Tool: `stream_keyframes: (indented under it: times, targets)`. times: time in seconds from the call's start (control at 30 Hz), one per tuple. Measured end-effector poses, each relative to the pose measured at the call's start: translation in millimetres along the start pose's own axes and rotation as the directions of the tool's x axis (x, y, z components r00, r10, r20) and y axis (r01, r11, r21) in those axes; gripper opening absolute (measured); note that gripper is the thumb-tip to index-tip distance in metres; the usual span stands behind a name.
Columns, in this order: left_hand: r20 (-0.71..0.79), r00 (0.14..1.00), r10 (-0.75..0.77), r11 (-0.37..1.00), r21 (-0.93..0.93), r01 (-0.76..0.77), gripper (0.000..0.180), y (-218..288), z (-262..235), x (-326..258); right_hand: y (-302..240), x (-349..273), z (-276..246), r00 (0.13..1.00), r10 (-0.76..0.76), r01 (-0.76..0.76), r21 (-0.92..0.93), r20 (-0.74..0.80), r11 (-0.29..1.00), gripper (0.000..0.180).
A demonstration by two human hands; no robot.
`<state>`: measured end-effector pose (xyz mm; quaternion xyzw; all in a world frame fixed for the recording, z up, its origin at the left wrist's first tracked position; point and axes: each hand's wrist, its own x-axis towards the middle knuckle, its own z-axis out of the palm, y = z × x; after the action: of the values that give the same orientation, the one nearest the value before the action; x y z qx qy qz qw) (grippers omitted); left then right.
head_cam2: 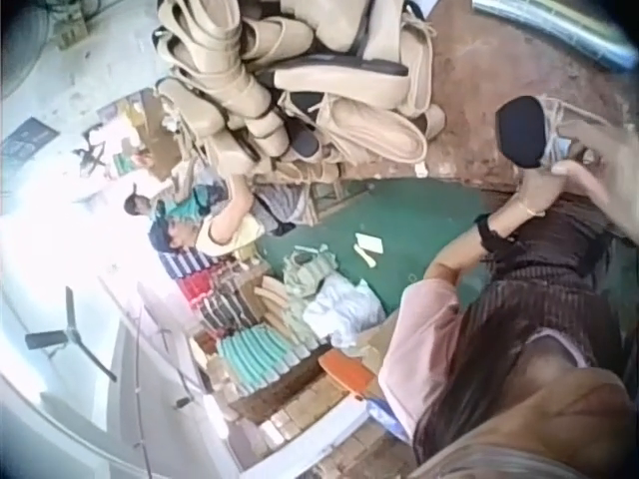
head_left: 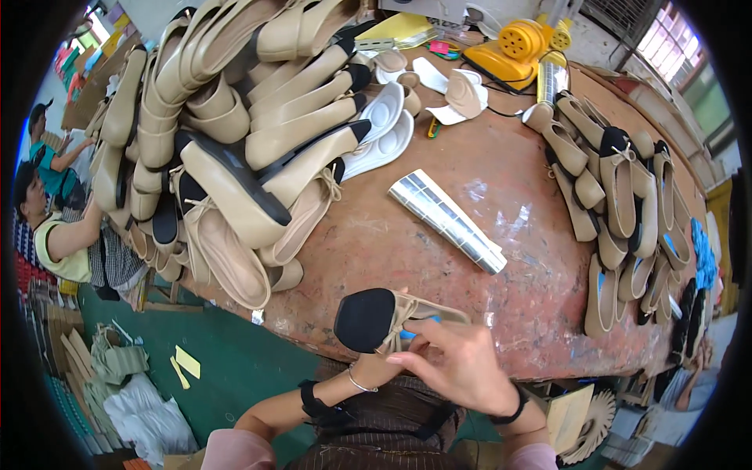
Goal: Manually assemble and inspect shoe components, including inserting insoles and preparing packaging materials.
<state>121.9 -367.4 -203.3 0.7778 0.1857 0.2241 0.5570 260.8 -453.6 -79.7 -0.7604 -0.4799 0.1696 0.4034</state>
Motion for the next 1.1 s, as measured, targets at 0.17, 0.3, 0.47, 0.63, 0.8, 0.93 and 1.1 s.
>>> stream_keyframes:
  times: [0.17, 0.3, 0.47, 0.63, 0.8, 0.93, 1.1]
  targets:
    - [0.241, 0.921, -0.307, 0.84, -0.386, 0.381, 0.05, 3, -64, 15, 46, 89, -20, 0.975, -0.162, 0.199, -0.278, 0.15, 0.94, 0.019]
    - [0.398, 0.816, -0.42, 0.704, -0.424, 0.57, 0.062, -26, -87, 30, 84, 173, 34, 0.884, 0.02, 0.309, -0.616, 0.467, 0.724, 0.033]
    - [0.257, 0.852, -0.456, 0.89, 0.141, 0.434, 0.069, -42, -85, 33, 129, 253, 118, 0.902, -0.325, 0.395, -0.848, 0.285, 0.354, 0.04]
    - [-0.007, 0.925, -0.38, 0.886, 0.286, 0.366, 0.082, -32, -87, 15, 155, 278, 170, 0.962, -0.215, 0.201, -0.971, 0.17, 0.133, 0.058]
    - [-0.027, 0.965, -0.261, 0.894, 0.371, 0.252, 0.081, -47, -64, 5, 246, 290, 165, 0.956, -0.284, 0.147, -0.957, 0.073, 0.248, 0.05]
    - [-0.137, 0.983, -0.125, 0.94, 0.301, 0.161, 0.079, -43, -68, -8, 156, 293, 154, 0.949, -0.189, 0.302, -0.899, 0.252, 0.317, 0.04]
    - [-0.062, 0.998, 0.03, 0.948, 0.317, -0.009, 0.06, -11, -81, -23, 93, 323, 147, 0.916, -0.35, 0.339, -0.845, 0.196, 0.413, 0.04]
